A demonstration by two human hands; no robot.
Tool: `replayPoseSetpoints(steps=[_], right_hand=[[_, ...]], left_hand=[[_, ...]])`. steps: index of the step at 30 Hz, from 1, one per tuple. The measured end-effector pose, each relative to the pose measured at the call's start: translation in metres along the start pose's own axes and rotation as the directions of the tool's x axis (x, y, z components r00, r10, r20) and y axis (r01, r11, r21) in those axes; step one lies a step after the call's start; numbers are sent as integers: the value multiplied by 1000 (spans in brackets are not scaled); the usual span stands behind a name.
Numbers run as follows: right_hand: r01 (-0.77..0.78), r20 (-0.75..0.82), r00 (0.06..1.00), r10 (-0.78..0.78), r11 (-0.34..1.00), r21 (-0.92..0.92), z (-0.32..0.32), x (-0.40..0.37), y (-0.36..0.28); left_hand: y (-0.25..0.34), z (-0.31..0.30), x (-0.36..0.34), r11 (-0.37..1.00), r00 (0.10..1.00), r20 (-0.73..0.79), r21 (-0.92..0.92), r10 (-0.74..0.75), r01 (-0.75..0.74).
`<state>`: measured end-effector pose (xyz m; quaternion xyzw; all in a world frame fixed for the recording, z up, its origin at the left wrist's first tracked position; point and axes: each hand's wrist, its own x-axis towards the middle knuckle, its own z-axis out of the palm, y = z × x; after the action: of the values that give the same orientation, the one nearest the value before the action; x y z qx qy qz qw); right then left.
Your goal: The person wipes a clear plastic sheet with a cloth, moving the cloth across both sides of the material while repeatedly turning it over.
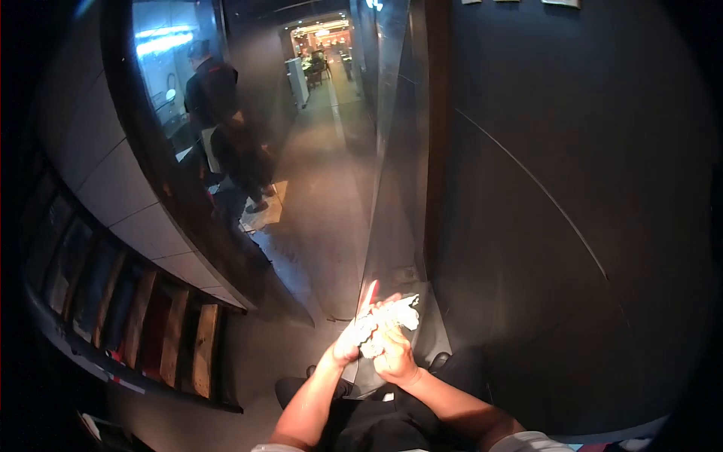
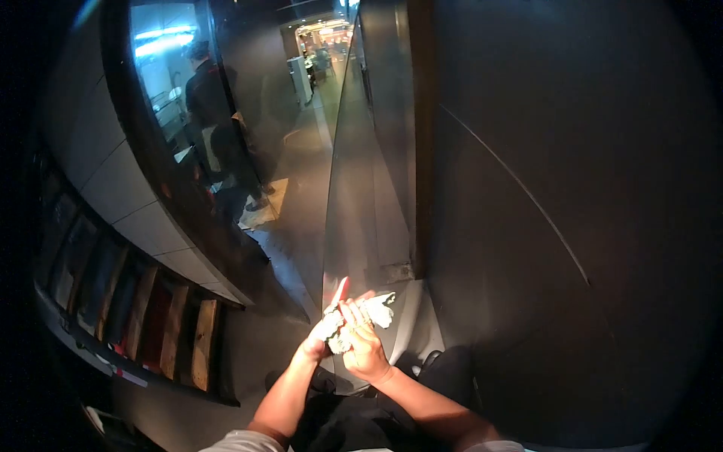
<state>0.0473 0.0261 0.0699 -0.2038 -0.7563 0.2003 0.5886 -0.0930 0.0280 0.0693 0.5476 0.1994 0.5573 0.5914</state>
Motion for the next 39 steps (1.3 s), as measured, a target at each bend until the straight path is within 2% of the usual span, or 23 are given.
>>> replayPoseSetpoints(steps=[3, 6, 7, 8, 10, 11, 14, 16, 17, 18, 19, 20, 21, 22, 24, 26, 28, 29, 30, 32, 33, 34, 39], right_hand=[[39, 106, 993, -51, 993, 111, 4, -10, -2], [-7, 265, 963, -40, 985, 174, 8, -39, 10], [148, 212, 963, -168, 983, 104, 5, -32, 10], [112, 236, 960, -151, 979, 173, 2, -37, 11], [27, 282, 952, -116, 953, 302, -8, -46, 8], [58, 237, 965, -116, 969, 239, -17, -43, 7], [-406, 281, 900, 334, 875, 264, -46, -16, -1], [-325, -103, 925, 366, 901, 288, -56, 9, 20], [-278, -160, 733, 662, 505, 817, -62, 24, 43], [-106, -204, 719, 664, 395, 913, -71, 56, 47], [-58, -259, 633, 730, 378, 924, -85, 88, 47], [-89, -270, 643, 716, 421, 903, -101, 105, 67], [-180, -307, 565, 766, 477, 860, -110, 127, 80], [-186, -202, 686, 699, 437, 880, -119, 132, 121], [-279, -115, 572, 812, 325, 904, -110, 173, 127], [-291, -17, 625, 780, 254, 922, -105, 200, 136], [-253, 262, 722, 640, -107, 961, -108, 244, 146], [-216, 209, 613, 762, -93, 972, -101, 275, 114], [-295, 383, 783, 490, -249, 923, -105, 293, 159], [-335, 296, 789, 539, -28, 942, -81, 335, 131], [-481, 479, 794, 374, -93, 872, -75, 350, 133], [-607, 556, 760, 337, 62, 793, -67, 357, 122], [-640, 437, 726, 531, 289, 712, -55, 334, 115]], left_hand=[[-6, -16, -49, 995, 977, -193, -56, -90, 81], [-2, -18, -47, 808, 994, 33, -585, 107, -68], [-9, -30, -51, 881, 998, -1, -470, 65, -58], [-17, -43, -56, 937, 999, -35, -348, 24, -34], [3, -31, -45, 948, 1000, -27, -320, -10, 1], [8, -27, -38, 883, 999, 37, -468, -15, 30], [5, -42, -30, 881, 996, 70, -466, -54, 81], [0, -58, -31, 874, 991, 64, -467, -114, 131], [2, -60, -30, 865, 990, 66, -480, -128, 144], [4, -62, -30, 857, 987, 67, -491, -144, 158], [1, -67, -32, 844, 987, 107, -512, -122, 160], [0, -70, -34, 820, 986, 143, -550, -91, 155], [0, -72, -37, 795, 982, 179, -588, -56, 153], [0, -73, -38, 767, 977, 214, -623, -20, 152], [3, -79, -42, 751, 961, 275, -639, 18, 168], [2, -83, -46, 731, 952, 305, -658, 40, 180], [5, -84, -47, 736, 945, 324, -652, 52, 183], [5, -85, -46, 744, 942, 332, -641, 49, 187], [6, -85, -45, 752, 939, 342, -631, 47, 193], [7, -83, -41, 765, 931, 362, -611, 42, 203], [8, -83, -39, 771, 927, 373, -601, 38, 211], [9, -83, -40, 798, 938, 347, -564, -3, 211], [12, -79, -42, 856, 978, 139, -475, -156, 204]])
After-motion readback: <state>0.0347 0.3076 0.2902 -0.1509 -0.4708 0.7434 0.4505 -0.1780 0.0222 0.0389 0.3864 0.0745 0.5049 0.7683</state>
